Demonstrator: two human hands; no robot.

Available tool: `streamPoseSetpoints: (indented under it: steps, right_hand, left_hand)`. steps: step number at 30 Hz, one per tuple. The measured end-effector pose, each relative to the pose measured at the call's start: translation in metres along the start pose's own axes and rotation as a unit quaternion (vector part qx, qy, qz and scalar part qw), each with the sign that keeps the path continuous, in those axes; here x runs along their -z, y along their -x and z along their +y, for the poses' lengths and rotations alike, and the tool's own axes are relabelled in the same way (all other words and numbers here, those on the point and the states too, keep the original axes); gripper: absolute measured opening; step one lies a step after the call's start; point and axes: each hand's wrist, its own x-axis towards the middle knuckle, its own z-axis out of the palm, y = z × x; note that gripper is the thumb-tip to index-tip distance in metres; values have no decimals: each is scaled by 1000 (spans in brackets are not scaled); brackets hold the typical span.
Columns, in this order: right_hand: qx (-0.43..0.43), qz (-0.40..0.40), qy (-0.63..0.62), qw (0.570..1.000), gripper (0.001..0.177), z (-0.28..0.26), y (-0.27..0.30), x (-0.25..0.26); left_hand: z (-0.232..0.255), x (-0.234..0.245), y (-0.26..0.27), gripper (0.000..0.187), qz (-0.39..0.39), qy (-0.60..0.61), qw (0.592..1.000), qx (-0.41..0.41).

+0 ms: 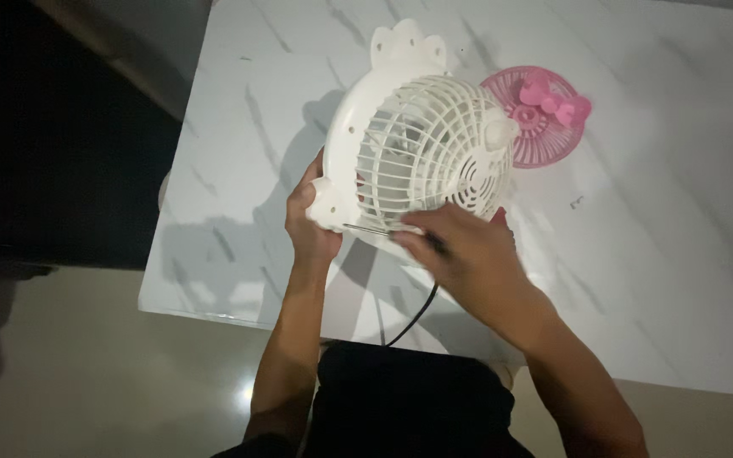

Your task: The person uses a red screwdriver to remove screws from the back of a white electric fan. They rotate the fan to access different screws and place the removed screws on the table. The fan remains partially disassembled by the end of the clip.

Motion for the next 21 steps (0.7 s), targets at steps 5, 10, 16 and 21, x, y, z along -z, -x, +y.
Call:
streamPoseSetpoints:
  steps: [5, 10, 16, 21]
  right_hand:
    - [-301, 118, -132, 937, 28, 49, 63, 17]
    - [-355, 204, -108, 906, 28, 113, 132, 2]
    - [-296, 222, 219, 903, 24, 172, 160, -10]
    - [-242, 247, 247, 905, 26, 183, 146, -6]
  left_hand:
    - [-4, 6, 0, 93, -6, -48, 998, -34]
    - [0, 10, 5, 91, -4, 45, 998, -39]
    - [19, -2, 11, 89, -19, -39, 998, -48]
    - [34, -22, 14, 95, -21, -49, 998, -29]
